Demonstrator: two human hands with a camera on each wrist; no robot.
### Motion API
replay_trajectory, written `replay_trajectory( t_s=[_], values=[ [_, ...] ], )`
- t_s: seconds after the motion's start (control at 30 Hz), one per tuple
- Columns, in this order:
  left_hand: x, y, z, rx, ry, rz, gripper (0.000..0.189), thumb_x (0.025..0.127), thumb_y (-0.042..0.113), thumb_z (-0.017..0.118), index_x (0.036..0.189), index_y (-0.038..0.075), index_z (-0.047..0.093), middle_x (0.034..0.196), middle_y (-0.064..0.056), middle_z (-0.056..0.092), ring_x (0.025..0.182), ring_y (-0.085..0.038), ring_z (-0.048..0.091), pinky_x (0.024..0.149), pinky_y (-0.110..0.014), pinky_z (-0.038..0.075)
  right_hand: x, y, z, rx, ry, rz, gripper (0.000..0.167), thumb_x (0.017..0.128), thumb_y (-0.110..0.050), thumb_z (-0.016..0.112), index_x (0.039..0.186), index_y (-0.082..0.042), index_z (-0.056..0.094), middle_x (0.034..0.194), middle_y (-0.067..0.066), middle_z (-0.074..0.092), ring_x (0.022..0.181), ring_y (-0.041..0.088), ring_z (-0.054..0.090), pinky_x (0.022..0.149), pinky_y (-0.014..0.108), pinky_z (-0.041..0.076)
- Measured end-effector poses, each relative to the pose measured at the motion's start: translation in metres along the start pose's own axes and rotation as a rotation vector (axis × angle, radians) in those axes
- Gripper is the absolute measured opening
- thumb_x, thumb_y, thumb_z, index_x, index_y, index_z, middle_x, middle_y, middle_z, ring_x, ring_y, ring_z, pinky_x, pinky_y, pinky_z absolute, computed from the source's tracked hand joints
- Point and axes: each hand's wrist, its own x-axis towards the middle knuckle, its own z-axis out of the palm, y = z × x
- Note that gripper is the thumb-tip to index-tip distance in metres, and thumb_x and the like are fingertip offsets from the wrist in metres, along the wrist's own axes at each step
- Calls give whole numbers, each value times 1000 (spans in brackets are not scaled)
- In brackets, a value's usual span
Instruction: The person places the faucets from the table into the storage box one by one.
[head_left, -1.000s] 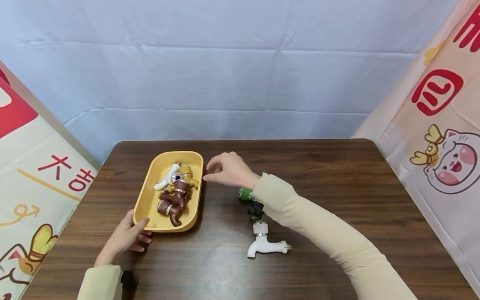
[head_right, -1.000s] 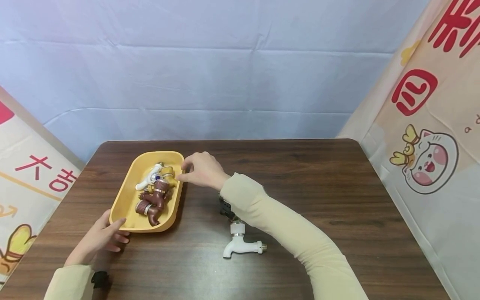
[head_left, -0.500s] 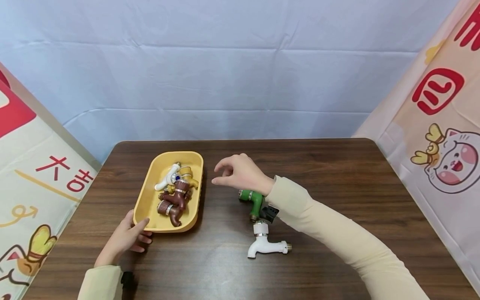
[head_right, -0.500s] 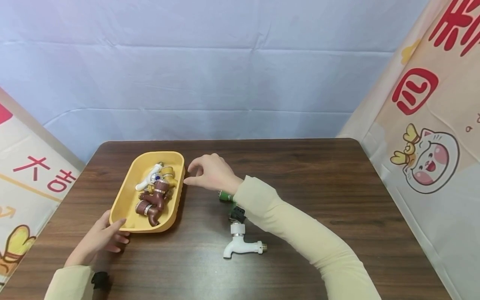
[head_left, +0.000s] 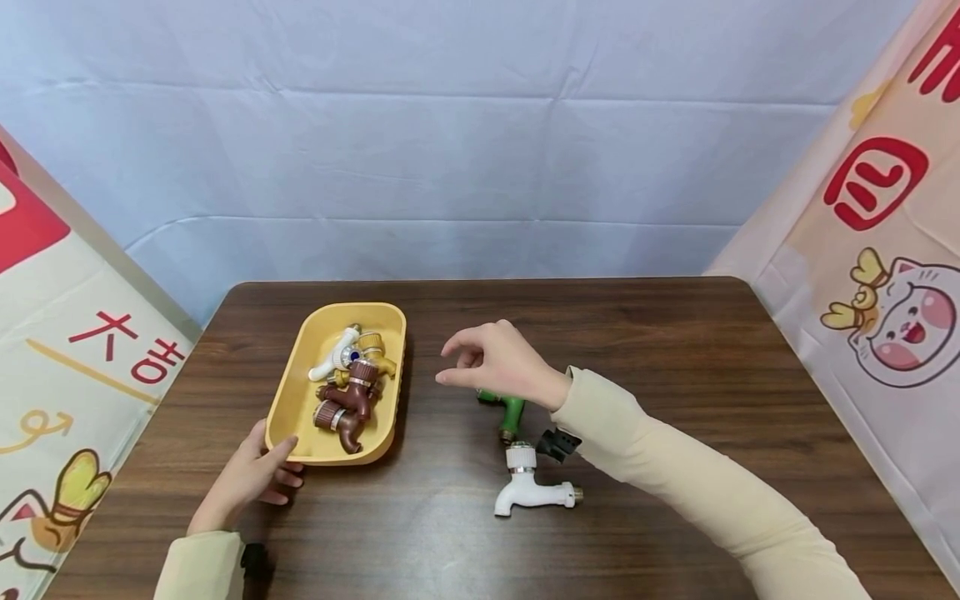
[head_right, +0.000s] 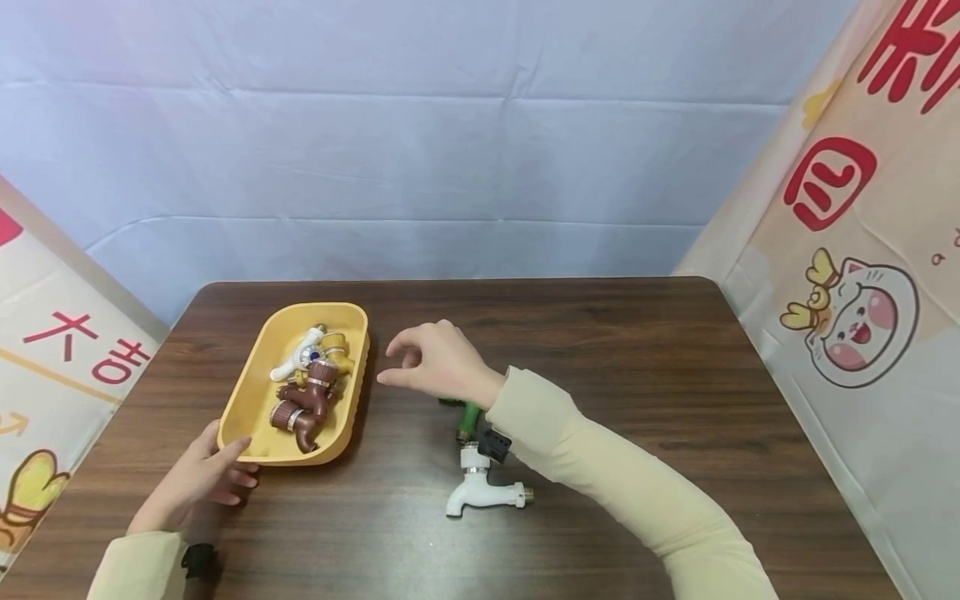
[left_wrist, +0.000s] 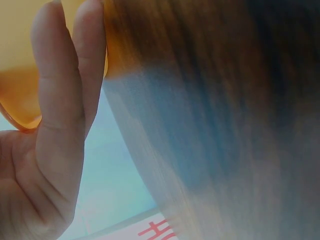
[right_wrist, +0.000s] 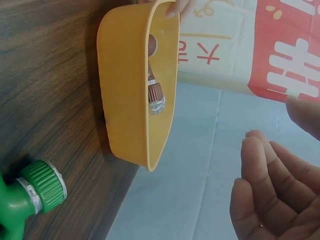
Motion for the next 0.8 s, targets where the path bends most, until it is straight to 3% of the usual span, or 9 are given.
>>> replay_trajectory(
  t_s=[0.8],
  values=[
    [-1,2,1,7,8,2,50,98,27,41,133,2,15,81,-15,59,68,-26,63,52,-41,52,-34,11,-3,50,-11,-40,23,77,-20,73,92,-4,66,62,-10,58,54,1,52,59,21,47]
  ],
)
